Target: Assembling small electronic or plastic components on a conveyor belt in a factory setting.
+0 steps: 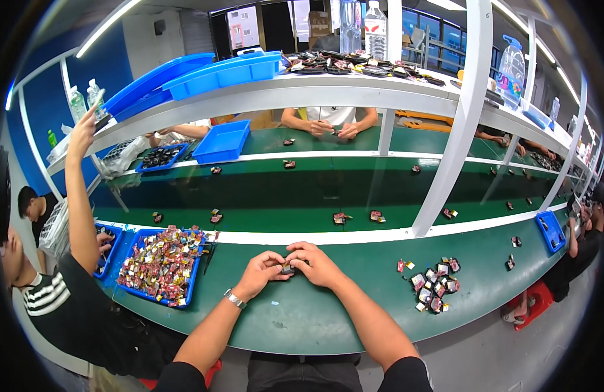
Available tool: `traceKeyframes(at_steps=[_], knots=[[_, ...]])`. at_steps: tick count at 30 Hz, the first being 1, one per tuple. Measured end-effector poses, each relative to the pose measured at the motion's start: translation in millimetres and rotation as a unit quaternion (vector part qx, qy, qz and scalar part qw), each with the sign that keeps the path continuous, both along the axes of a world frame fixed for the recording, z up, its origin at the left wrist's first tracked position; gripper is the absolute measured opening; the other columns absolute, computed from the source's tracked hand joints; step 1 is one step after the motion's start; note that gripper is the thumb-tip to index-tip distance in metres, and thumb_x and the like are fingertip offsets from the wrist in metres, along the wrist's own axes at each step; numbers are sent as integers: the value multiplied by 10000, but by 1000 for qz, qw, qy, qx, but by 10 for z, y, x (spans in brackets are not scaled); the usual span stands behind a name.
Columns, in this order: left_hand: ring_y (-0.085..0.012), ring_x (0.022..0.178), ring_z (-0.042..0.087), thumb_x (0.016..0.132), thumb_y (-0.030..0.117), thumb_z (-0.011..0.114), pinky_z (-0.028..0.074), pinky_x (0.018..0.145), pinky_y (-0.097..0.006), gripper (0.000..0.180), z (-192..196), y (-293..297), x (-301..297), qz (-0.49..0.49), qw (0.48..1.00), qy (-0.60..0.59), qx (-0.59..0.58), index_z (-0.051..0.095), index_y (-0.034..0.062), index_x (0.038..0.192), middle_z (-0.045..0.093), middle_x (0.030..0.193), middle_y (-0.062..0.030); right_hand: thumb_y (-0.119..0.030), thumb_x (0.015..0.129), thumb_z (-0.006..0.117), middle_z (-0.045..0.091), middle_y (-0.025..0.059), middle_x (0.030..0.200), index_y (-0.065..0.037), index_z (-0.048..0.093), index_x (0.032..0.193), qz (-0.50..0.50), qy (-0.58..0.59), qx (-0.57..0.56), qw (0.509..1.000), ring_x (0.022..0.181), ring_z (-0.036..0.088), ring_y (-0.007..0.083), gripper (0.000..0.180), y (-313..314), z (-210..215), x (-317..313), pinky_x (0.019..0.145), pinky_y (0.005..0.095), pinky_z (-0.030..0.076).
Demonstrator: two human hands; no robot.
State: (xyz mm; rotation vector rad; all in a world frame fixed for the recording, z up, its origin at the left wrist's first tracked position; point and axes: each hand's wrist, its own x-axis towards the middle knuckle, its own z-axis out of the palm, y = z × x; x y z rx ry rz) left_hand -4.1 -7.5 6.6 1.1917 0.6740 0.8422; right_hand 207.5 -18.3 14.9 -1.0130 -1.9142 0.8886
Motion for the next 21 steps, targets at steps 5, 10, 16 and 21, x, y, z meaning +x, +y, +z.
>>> traceKeyframes(at_steps=[5, 10, 16, 21], knots=[[-245, 1002, 668, 951, 3, 539, 588, 867, -326, 123, -19, 2, 3, 0, 1000, 1, 2, 559, -20, 1070, 629, 1086, -134, -102, 905, 617, 572, 74, 1268, -73, 701, 1009, -23, -60, 66, 996, 1235, 482, 264, 137, -87, 115, -34, 1025, 384, 407], [-237, 993, 668, 931, -3, 574, 590, 867, -327, 148, 18, -16, 17, -2, 1000, 5, 23, 561, -32, 1076, 629, 1079, -140, -122, 902, 621, 566, 54, 1267, -81, 699, 996, -49, -92, 94, 990, 1230, 480, 254, 129, -104, 124, -41, 975, 371, 454], [-247, 992, 672, 921, -18, 586, 593, 865, -334, 118, -25, 11, -9, -5, 1000, -9, 18, 560, -30, 1035, 630, 1068, -150, -103, 881, 638, 593, 58, 1219, -78, 708, 989, -60, -89, 120, 987, 1183, 515, 257, 131, -126, 121, -75, 962, 366, 457], [-269, 986, 677, 937, 9, 578, 598, 854, -340, 84, -42, 29, -35, -8, 1000, -28, -4, 544, -18, 1009, 632, 1060, -151, -111, 883, 635, 598, 60, 1202, -80, 717, 990, -60, -62, 118, 989, 1166, 526, 259, 139, -130, 115, -59, 962, 368, 459]])
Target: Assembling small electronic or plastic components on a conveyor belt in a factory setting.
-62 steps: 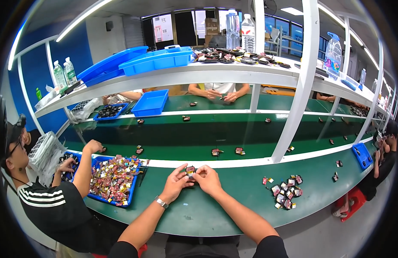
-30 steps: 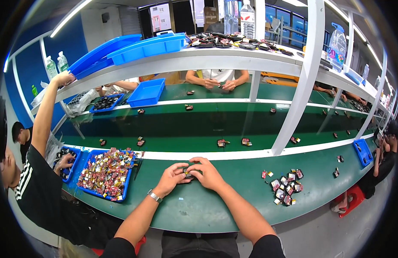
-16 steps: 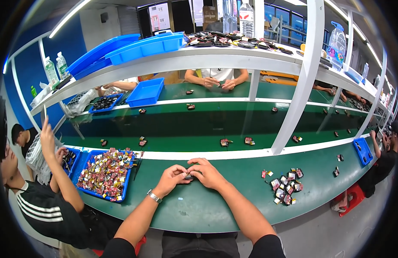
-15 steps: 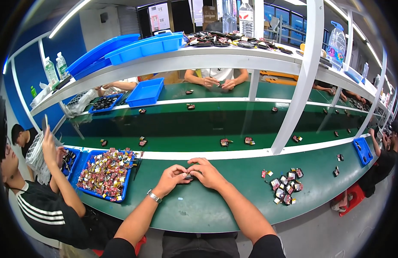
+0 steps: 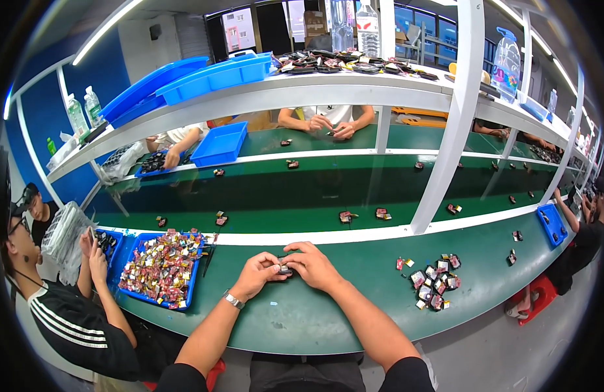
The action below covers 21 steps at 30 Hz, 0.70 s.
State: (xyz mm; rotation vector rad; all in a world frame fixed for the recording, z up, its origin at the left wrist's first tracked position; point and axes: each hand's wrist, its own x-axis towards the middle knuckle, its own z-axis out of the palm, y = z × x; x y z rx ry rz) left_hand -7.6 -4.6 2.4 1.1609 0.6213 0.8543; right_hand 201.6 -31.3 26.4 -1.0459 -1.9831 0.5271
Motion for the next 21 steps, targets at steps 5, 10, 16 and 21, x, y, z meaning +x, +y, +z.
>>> traceKeyframes(at_steps=[5, 10, 16, 21], knots=[[-273, 974, 679, 956, 65, 574, 607, 822, -344, 94, 8, -8, 12, -1, 999, -24, -27, 521, 9, 1010, 631, 1031, -133, -93, 874, 637, 606, 72, 1206, -85, 720, 1006, 10, 26, -42, 999, 1170, 535, 269, 156, 3, -10, 4, 991, 384, 437], [-224, 937, 677, 961, 83, 574, 609, 805, -345, 105, 18, -24, 41, 5, 1000, -11, -12, 524, 13, 1023, 629, 1012, -106, -107, 881, 625, 592, 81, 1234, -73, 700, 985, 21, 19, -31, 999, 1202, 514, 274, 133, -56, 44, -51, 1005, 393, 427], [-187, 921, 670, 969, 94, 564, 610, 792, -329, 131, -12, -11, 6, -11, 1000, -1, -4, 518, 14, 1061, 630, 1010, -102, -154, 877, 636, 575, 74, 1252, -64, 678, 940, 21, -17, -16, 1000, 1218, 494, 274, 118, -83, 82, -57, 988, 386, 439], [-194, 929, 669, 972, 80, 551, 606, 811, -338, 165, 25, -35, 37, -13, 1000, 12, -13, 506, 8, 1113, 633, 1031, -112, -166, 856, 659, 578, 72, 1249, -66, 687, 932, 14, -34, -15, 999, 1216, 495, 269, 128, -68, 34, -40, 982, 384, 444]])
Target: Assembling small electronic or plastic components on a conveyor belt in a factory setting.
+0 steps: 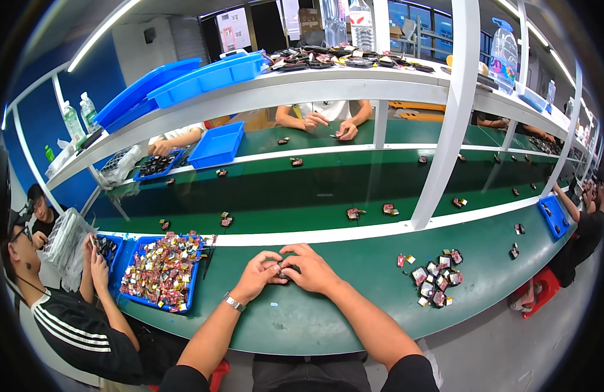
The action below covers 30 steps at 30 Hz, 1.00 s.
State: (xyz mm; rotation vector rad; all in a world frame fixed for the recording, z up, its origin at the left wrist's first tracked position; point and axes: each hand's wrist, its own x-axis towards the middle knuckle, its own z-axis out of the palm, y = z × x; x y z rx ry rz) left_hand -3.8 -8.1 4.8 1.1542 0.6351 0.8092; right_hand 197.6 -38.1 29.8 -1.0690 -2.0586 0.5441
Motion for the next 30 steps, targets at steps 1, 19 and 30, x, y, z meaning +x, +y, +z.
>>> traceKeyframes(at_steps=[1, 19, 30], knots=[[-198, 946, 665, 973, 70, 541, 600, 828, -346, 183, 38, -20, 21, 7, 1000, -3, 2, 499, 7, 1140, 631, 1046, -116, -161, 849, 665, 582, 71, 1242, -66, 693, 922, -15, 0, 8, 1000, 1210, 500, 267, 123, -6, -6, -11, 980, 383, 446], [-206, 986, 654, 989, 69, 499, 582, 866, -382, 195, -21, 0, 30, 34, 998, -45, 3, 491, 21, 1177, 644, 1043, -118, -66, 776, 691, 572, 95, 1213, -53, 683, 909, -57, -37, 157, 985, 1154, 529, 279, 134, -41, 40, -103, 930, 400, 467], [-204, 968, 659, 988, 81, 507, 584, 847, -374, 188, -50, 11, 30, 41, 999, -24, 5, 498, 28, 1168, 643, 1033, -101, -61, 759, 686, 591, 93, 1179, -53, 703, 877, -76, 12, 111, 991, 1161, 529, 271, 119, -71, 5, -145, 940, 396, 472]])
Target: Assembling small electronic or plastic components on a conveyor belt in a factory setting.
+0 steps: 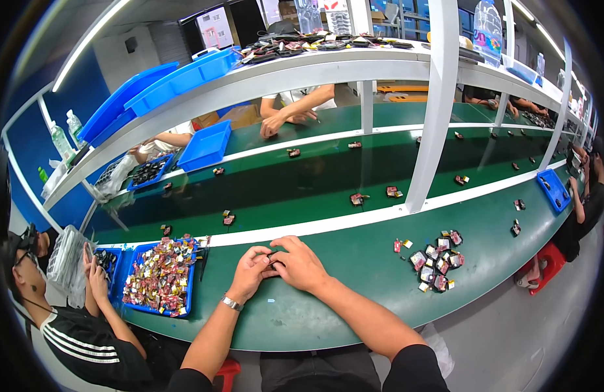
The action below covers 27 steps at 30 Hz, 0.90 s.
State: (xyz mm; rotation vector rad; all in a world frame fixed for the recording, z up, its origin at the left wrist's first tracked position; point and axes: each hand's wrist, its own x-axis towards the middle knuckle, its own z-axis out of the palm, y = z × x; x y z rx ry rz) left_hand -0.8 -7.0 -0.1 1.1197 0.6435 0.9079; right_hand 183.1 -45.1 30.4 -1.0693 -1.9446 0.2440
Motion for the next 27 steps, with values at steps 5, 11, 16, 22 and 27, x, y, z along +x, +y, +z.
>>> traceKeyframes(at_steps=[5, 11, 16, 22, 27], knots=[[-201, 958, 658, 990, 101, 511, 570, 854, -370, 196, 5, -3, -22, 0, 999, -34, -18, 502, 44, 1178, 653, 1037, -96, -53, 737, 684, 602, 97, 1155, -37, 699, 848, -4, -4, 33, 999, 1140, 542, 279, 113, 11, -4, -28, 937, 394, 474], [-179, 955, 652, 992, 72, 490, 574, 863, -357, 207, 19, 10, -30, 3, 999, -33, -16, 499, 20, 1192, 632, 1020, -81, -40, 722, 718, 614, 79, 1132, -51, 707, 862, -10, 14, 48, 999, 1101, 565, 275, 141, 51, -40, -74, 891, 377, 505], [-168, 955, 650, 991, 72, 501, 571, 852, -348, 198, 23, -24, -20, 18, 1000, -5, 1, 500, 24, 1183, 647, 1024, -85, -45, 732, 724, 621, 80, 1125, -48, 711, 856, -24, 20, 43, 999, 1098, 565, 275, 124, 20, -25, -97, 894, 377, 504], [-178, 984, 651, 990, 72, 503, 571, 859, -353, 197, -21, -4, -14, 4, 1000, -31, 2, 494, 27, 1182, 660, 1038, -100, -65, 745, 707, 627, 72, 1118, -47, 718, 852, -21, 87, -20, 996, 1117, 547, 268, 109, 28, -100, -121, 921, 374, 486], [-190, 1020, 647, 991, 65, 499, 569, 876, -364, 207, -39, 14, -23, -7, 999, -46, -2, 489, 31, 1195, 655, 1066, -112, -59, 747, 703, 629, 70, 1143, -63, 731, 862, -48, 67, -30, 996, 1133, 539, 276, 119, 25, -65, -119, 938, 371, 478]])
